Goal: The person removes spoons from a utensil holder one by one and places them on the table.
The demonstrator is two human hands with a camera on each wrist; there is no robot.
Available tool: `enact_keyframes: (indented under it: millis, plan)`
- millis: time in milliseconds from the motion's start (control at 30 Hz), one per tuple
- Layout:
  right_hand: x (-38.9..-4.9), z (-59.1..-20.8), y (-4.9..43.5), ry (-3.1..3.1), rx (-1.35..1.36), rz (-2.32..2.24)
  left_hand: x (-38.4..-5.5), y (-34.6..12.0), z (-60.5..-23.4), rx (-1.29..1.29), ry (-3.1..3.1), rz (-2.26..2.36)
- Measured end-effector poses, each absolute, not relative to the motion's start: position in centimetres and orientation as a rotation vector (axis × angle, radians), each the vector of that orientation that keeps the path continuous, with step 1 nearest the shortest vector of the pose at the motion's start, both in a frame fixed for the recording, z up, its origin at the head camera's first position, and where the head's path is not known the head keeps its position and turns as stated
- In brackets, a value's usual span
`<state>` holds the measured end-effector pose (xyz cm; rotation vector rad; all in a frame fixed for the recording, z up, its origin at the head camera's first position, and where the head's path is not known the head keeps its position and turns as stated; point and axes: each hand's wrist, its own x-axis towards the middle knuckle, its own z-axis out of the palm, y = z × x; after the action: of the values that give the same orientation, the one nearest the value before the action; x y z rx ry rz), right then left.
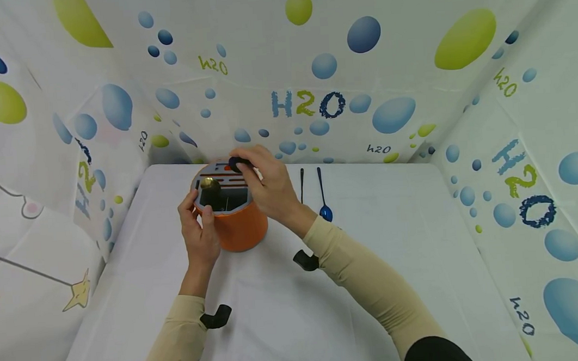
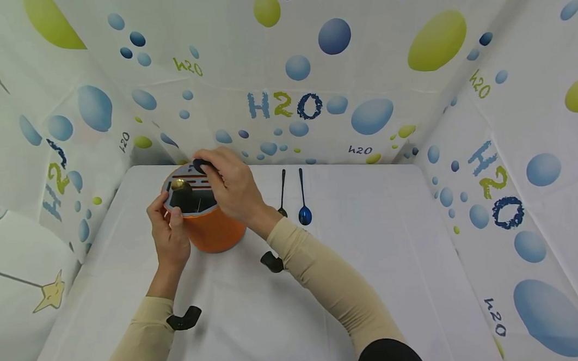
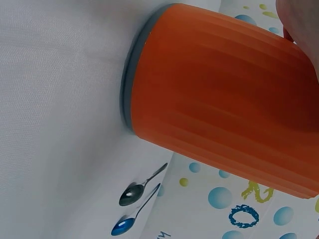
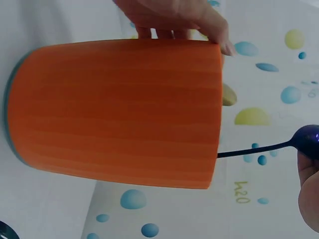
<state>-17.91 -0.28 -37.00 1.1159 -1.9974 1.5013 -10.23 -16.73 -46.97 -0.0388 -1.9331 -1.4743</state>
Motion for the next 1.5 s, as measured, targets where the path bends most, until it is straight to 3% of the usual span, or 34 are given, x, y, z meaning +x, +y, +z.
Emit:
enact_keyframes:
  millis: [1500]
  plan:
    - [-16.2,-32.6,0.6,-1.770,1.173,1.528,-10.3,-16.9,-47.3,-0.054,-1.937,-1.481]
